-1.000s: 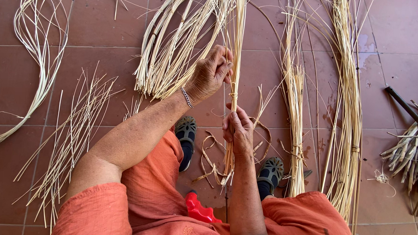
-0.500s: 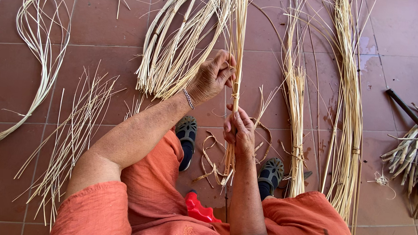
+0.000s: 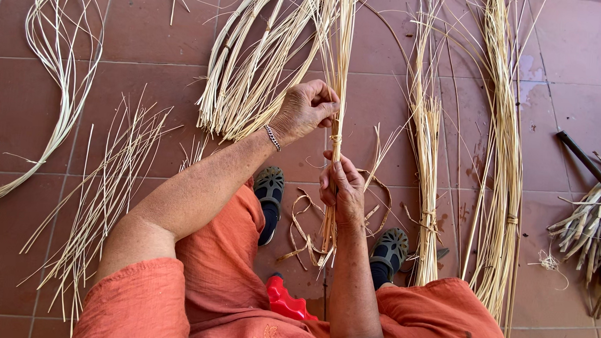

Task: The person sits on a tiled floor and repeatedly gathers bundles of dried plant fibers, aligns them, and ties them with thin strips. They separate and recombine the bundles, using a pair of scissors to trim excess material.

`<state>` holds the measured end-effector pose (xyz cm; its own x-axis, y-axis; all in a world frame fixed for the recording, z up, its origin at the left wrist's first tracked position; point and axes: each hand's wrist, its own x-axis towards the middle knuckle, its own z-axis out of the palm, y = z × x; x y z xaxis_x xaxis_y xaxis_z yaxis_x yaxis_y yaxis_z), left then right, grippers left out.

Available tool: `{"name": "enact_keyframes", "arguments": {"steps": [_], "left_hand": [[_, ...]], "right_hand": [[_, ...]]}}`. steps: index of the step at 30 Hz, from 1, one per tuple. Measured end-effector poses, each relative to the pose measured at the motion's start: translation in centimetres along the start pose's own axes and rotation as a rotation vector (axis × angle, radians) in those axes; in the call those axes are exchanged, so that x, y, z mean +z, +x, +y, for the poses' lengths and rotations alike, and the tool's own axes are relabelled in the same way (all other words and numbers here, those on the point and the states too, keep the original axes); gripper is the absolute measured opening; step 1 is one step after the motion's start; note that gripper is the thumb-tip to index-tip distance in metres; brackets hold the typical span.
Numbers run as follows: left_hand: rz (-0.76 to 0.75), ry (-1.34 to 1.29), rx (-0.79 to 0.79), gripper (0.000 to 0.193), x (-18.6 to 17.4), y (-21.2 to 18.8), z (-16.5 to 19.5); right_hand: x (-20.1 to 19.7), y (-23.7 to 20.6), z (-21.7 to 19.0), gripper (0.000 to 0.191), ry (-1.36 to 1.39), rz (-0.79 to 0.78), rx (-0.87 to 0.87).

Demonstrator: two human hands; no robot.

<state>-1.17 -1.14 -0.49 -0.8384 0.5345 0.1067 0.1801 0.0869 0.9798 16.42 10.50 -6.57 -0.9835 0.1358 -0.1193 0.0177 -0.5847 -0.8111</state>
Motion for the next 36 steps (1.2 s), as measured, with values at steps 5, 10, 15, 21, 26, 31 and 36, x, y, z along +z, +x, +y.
{"name": "enact_keyframes", "arguments": {"steps": [5,10,15,21,26,31,36], "left_hand": [[-0.06,0.041,-0.014,0.01,-0.6,0.0,-0.4],[-0.135,-0.102,-0.031,0.014,-1.6,0.1,-0.3],[-0.001,-0.182,-0.089,0.02,-2.7,0.6,0.0],[0.053,-0.184,-0.06,0.018,-3.4,0.8,-0.2],[0.071,-0.065,-0.031,0.017,-3.4,1.2,-0.2],[-0.023,0.066,-0.098,0.017,-3.3,0.7,-0.1],[-0.099,0.042,-0.09,0.017,-2.4,-0.2,-0.2]], "right_hand": [[0.1,0.0,0.5,0.035,-0.012,-0.006,-0.01],[0.5,0.2,0.4,0.036,-0.01,-0.002,-0.011],[1.0,0.0,0.2,0.039,-0.039,0.047,0.018],[1.4,0.0,0.1,0.04,-0.042,0.011,0.012],[1.2,0.0,0.6,0.041,-0.028,-0.025,-0.001],[0.8,0.1,1.5,0.044,-0.024,0.005,-0.018],[0.4,0.5,2.3,0.043,-0.029,0.031,-0.032]]}}
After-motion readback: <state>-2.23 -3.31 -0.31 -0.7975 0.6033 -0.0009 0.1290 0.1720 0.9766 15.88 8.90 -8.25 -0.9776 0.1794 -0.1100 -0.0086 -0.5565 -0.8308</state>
